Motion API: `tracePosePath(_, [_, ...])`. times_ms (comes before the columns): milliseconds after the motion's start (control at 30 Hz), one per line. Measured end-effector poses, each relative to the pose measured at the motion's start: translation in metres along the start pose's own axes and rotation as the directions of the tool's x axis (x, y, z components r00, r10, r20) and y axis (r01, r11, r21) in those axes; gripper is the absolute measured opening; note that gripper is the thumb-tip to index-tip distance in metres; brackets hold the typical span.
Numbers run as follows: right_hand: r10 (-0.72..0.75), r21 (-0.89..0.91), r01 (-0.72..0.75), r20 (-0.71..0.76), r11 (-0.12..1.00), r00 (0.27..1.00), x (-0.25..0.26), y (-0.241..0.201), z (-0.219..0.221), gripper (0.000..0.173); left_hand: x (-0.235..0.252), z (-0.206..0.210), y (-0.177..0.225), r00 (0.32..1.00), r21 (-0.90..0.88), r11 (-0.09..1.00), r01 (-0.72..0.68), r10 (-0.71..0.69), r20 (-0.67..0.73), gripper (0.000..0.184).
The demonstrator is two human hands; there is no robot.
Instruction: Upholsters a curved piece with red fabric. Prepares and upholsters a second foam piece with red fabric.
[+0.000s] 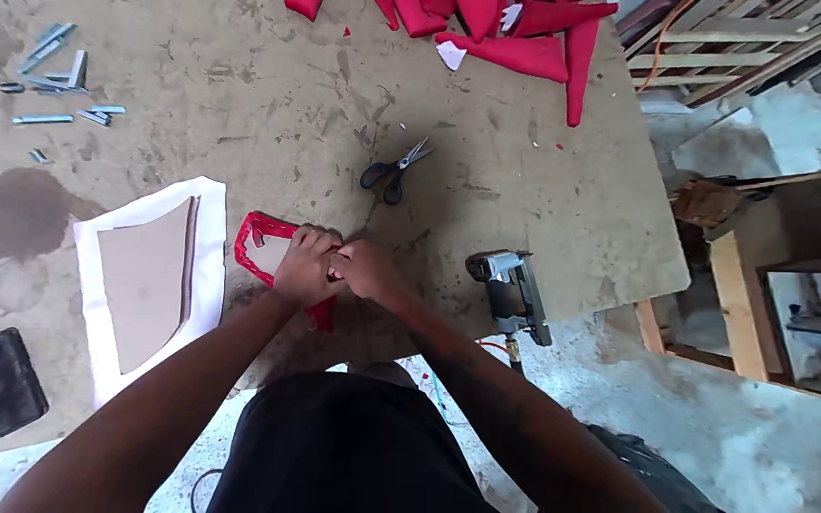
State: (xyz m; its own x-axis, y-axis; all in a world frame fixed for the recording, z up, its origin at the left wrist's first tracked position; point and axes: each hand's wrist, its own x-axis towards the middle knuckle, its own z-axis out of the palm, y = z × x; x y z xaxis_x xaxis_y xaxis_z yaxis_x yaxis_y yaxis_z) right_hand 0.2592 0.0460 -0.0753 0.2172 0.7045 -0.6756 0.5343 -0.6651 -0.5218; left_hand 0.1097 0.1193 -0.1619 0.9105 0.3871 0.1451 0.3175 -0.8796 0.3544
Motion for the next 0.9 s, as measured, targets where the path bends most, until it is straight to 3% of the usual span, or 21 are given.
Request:
tracePosePath(100, [-0.057, 0.040, 0.059, -0.046, 0.997, 0.997, -0.005, 0.010, 0.009, 0.038, 0.000, 0.003, -0.002, 0.998, 0.022, 0.998, -0.051, 0.050, 0.028, 0.031])
tracePosePath(167, [-0.090, 0.201, 0.113, -0.121, 0.973, 0.989, -0.020, 0.035, 0.007, 0.037, 0.001, 0.006, -0.002, 0.998, 0.011, 0.998, -0.066, 0.066, 0.008, 0.037])
tracePosePath(233, [-0.023, 0.216, 0.093, -0.308, 0.972, 0.951, -0.051, 0.074, -0.016, 0.038, 0.004, 0.010, -0.001, 0.998, -0.010, 0.998, -0.054, 0.054, -0.034, 0.043])
tracePosePath(267, [0.013, 0.169, 0.066, -0.426, 0.983, 0.905, -0.068, 0.101, -0.032, 0.037, 0.005, 0.011, -0.001, 0.998, -0.020, 0.999, -0.048, 0.047, -0.043, 0.042])
tracePosePath(333, [0.060, 0.068, -0.019, -0.678, 0.998, 0.732, -0.091, 0.168, -0.056, 0.035, 0.004, 0.011, -0.003, 0.997, -0.049, 0.998, -0.041, 0.037, -0.063, 0.040])
tracePosePath(400, [0.141, 0.053, -0.156, -0.763, 0.986, 0.631, -0.104, 0.221, -0.067, 0.053, 0.004, 0.013, -0.004, 0.996, -0.074, 0.997, -0.037, 0.031, -0.081, 0.038])
tracePosePath(467, [0.181, 0.006, -0.269, -0.753, 0.963, 0.633, -0.104, 0.250, -0.063, 0.079, 0.004, 0.015, -0.003, 0.992, -0.091, 0.995, -0.049, 0.037, -0.124, 0.036])
tracePosePath(533, [0.199, -0.036, -0.333, -0.740, 0.942, 0.643, -0.092, 0.266, -0.053, 0.089, 0.003, 0.016, -0.005, 0.989, -0.094, 0.994, -0.057, 0.044, -0.143, 0.035])
tracePosePath(667, [0.277, 0.007, -0.369, -0.673, 0.930, 0.686, -0.095, 0.245, -0.061, 0.072, 0.001, 0.014, -0.005, 0.990, -0.122, 0.991, -0.055, 0.038, -0.136, 0.037])
tracePosePath(800, [0.295, 0.084, -0.297, -0.533, 0.951, 0.793, -0.129, 0.144, -0.053, 0.029, 0.001, 0.014, -0.005, 0.992, -0.153, 0.987, -0.047, 0.027, -0.126, 0.036])
tracePosePath(900, [0.139, 0.053, -0.128, -0.388, 0.990, 0.911, -0.129, 0.080, -0.025, 0.016, 0.002, 0.014, -0.006, 0.988, -0.170, 0.984, -0.060, 0.034, -0.152, 0.037])
